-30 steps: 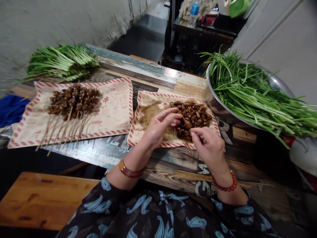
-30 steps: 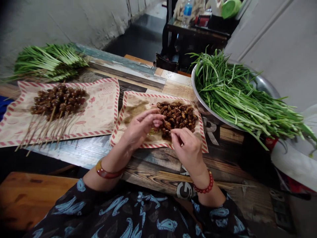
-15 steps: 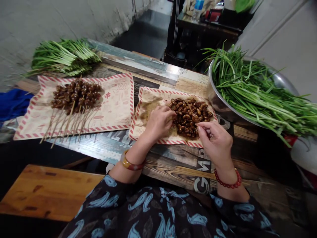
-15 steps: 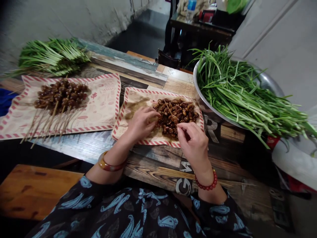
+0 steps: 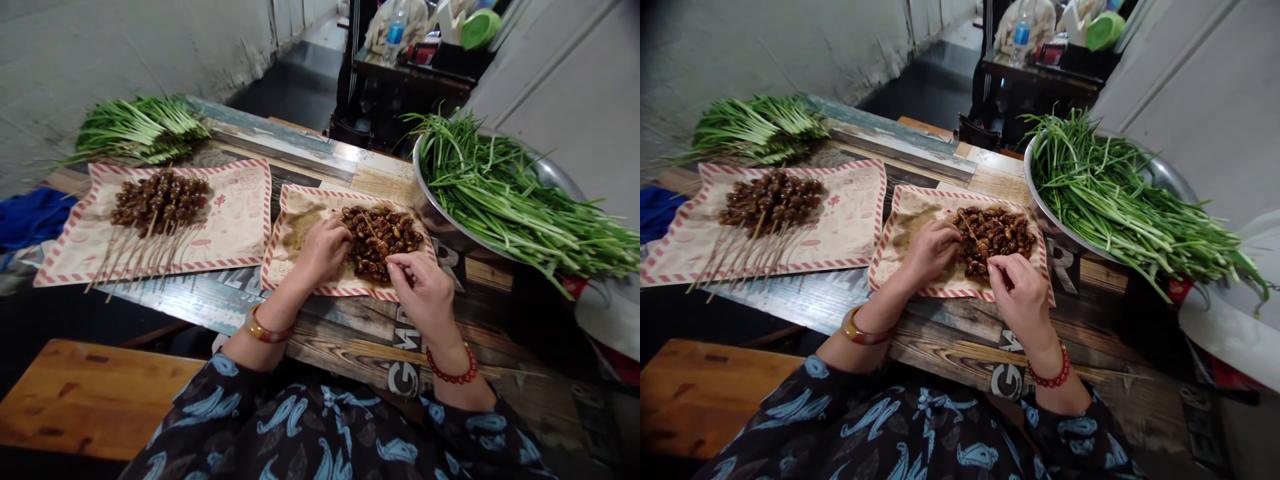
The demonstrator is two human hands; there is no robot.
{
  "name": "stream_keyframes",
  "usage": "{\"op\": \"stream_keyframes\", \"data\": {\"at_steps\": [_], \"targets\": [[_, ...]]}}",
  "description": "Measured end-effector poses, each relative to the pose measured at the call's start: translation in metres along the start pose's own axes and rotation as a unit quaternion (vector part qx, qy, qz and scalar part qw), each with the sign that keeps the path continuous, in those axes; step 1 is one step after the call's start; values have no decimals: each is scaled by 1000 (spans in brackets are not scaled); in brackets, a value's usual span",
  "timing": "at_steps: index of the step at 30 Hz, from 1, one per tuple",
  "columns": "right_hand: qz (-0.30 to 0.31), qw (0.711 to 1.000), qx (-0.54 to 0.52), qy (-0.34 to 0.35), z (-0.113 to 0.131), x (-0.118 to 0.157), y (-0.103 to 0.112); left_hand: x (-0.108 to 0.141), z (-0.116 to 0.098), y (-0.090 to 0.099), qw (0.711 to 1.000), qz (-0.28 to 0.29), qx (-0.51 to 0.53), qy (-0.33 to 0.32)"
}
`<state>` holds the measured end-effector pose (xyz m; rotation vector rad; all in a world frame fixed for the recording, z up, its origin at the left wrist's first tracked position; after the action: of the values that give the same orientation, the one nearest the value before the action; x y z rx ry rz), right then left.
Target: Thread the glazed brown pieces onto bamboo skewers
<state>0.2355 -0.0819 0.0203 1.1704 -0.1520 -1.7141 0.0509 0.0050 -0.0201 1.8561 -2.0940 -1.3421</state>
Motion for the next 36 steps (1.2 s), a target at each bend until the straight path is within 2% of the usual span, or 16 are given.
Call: {"op": "stream_keyframes", "data": {"at_steps": [2,4,6,9,10,12,17,22,26,31,36], "targets": [[-1,1000,0,-1,0,0,0,0,1,3,995,-37,78,53],[-1,1000,-4,0,1,0,0,-1,2,7,970,-69,183,141],[2,1000,-8,0,1,0,0,-1,2,12,908,-97,323,249],[11,1000,-17,6,1,1,-1,-2,2,19,782,-121,499,355],[15,1000,-23,12,1,1,-1,-2,2,21,755,-125,529,367],[26,999,-35,27,1,2,-2,-2,1,23,729,-125,559,374],[58,997,-37,26,0,4,-6,-1,-2,24,721,-89,579,370],[59,997,-33,25,-1,5,-7,1,-5,25,745,-57,567,346],[63,997,-30,24,-1,4,-7,2,-5,25,753,-69,557,343],[67,996,-38,33,0,6,-7,1,-4,25,735,-82,569,359],[67,996,-41,38,1,6,-7,1,-2,24,704,-71,606,364]]}}
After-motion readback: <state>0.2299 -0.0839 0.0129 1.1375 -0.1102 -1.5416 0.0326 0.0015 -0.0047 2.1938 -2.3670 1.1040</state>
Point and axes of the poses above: each hand's wrist, its own x-axis away from the middle knuckle, its own y-axis out of the back of the hand, z = x × y, the point moved 1 cm from there along -x, towards the middle knuckle, and after that the axes turned 9 degrees about -z, right-handed, at the moved point
